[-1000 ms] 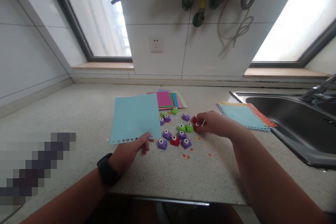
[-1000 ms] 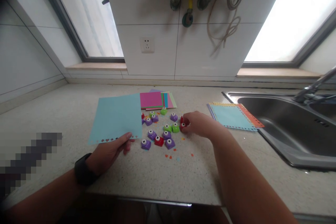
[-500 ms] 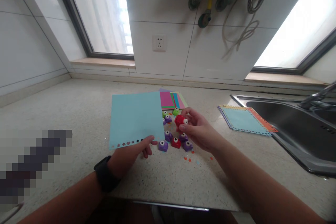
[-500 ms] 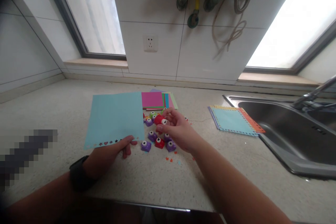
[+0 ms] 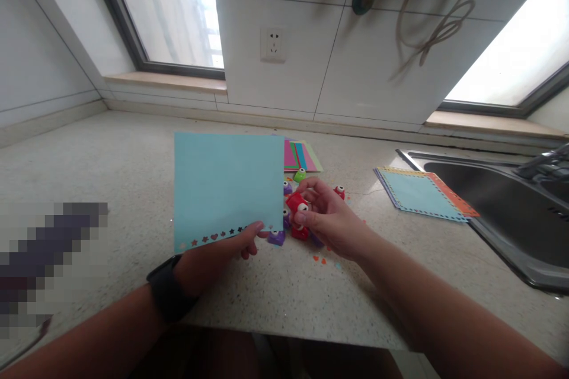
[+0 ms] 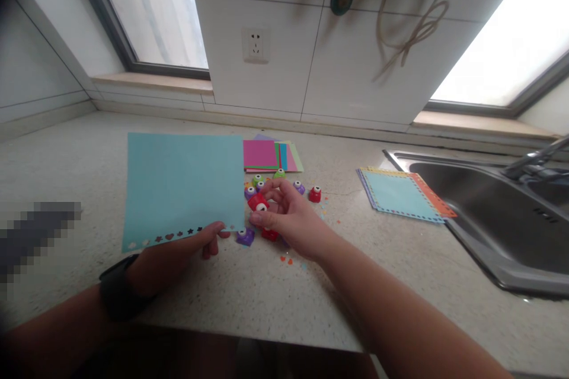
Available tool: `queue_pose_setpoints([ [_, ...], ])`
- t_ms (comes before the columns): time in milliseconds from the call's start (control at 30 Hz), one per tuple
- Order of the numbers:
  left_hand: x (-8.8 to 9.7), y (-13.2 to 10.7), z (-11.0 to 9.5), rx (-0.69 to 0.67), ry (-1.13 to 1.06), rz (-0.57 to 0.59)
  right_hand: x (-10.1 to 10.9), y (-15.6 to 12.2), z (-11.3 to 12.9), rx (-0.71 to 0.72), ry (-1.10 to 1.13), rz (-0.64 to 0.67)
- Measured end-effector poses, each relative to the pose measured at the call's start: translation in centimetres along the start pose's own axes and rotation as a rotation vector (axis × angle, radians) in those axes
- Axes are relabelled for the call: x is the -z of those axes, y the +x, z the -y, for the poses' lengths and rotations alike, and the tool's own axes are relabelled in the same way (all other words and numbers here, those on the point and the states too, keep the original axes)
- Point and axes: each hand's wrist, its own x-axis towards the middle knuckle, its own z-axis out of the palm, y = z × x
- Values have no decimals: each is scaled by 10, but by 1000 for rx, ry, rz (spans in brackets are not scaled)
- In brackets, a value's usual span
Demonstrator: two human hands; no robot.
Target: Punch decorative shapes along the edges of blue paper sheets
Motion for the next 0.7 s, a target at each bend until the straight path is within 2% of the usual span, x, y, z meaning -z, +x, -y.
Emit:
queue_pose_setpoints([
  [233,-1,1,3,-11,25,4,-1,-1,1,-74,-23,102],
  [600,-1,-1,1,-18,80,-15,-4,-3,5,-70,-125,94],
  [700,0,-1,0,-20,87,-24,-7,-5,5,-30,-162,77],
])
